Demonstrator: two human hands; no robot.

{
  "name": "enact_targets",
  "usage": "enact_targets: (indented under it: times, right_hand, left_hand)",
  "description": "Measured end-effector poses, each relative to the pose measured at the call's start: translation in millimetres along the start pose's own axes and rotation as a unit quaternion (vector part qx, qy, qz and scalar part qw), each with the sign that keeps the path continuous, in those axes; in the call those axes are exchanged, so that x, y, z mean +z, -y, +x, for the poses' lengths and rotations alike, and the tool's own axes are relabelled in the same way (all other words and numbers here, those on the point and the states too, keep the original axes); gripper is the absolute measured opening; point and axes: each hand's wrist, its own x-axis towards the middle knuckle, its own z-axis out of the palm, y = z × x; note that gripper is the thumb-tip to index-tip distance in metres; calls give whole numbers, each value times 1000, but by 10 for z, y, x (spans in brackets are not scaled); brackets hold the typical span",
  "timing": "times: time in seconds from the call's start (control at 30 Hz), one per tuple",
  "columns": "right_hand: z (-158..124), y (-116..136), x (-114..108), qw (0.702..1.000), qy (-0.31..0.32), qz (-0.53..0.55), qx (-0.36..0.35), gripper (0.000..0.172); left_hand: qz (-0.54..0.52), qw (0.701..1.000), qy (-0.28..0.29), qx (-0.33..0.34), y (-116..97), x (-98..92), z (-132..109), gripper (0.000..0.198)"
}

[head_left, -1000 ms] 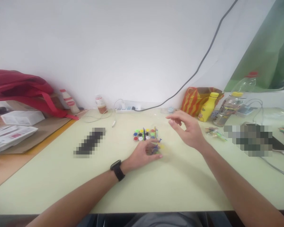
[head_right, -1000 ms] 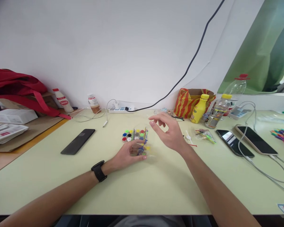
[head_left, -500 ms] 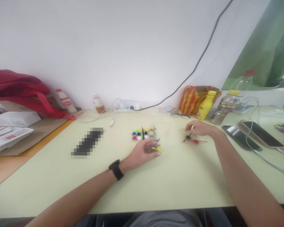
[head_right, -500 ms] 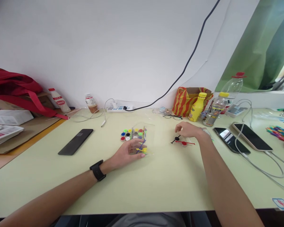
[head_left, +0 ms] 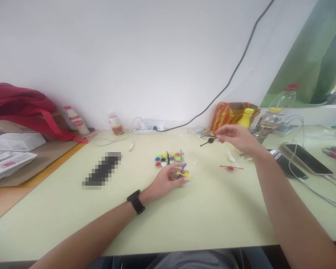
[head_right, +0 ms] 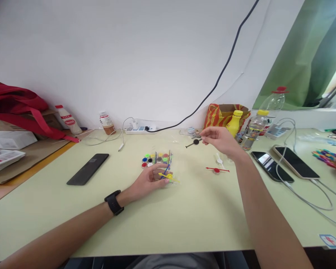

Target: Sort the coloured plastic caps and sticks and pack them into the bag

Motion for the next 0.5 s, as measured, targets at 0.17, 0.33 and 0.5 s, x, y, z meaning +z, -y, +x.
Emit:
enact_targets:
  times: [0.17,0.33,0.5]
  right_hand:
    - [-5,698,101,984,-41,92,-147,27]
    - [37,1091,296,979,13,53,-198,24]
    - [69,1111,490,973,80,-69,-206,10]
  left_hand:
    - [1,1000,12,4,-20,2,-10,64]
    - [31,999,1,22,2,3,-19,62]
    - [36,999,-2,28,22,-6,-23,61]
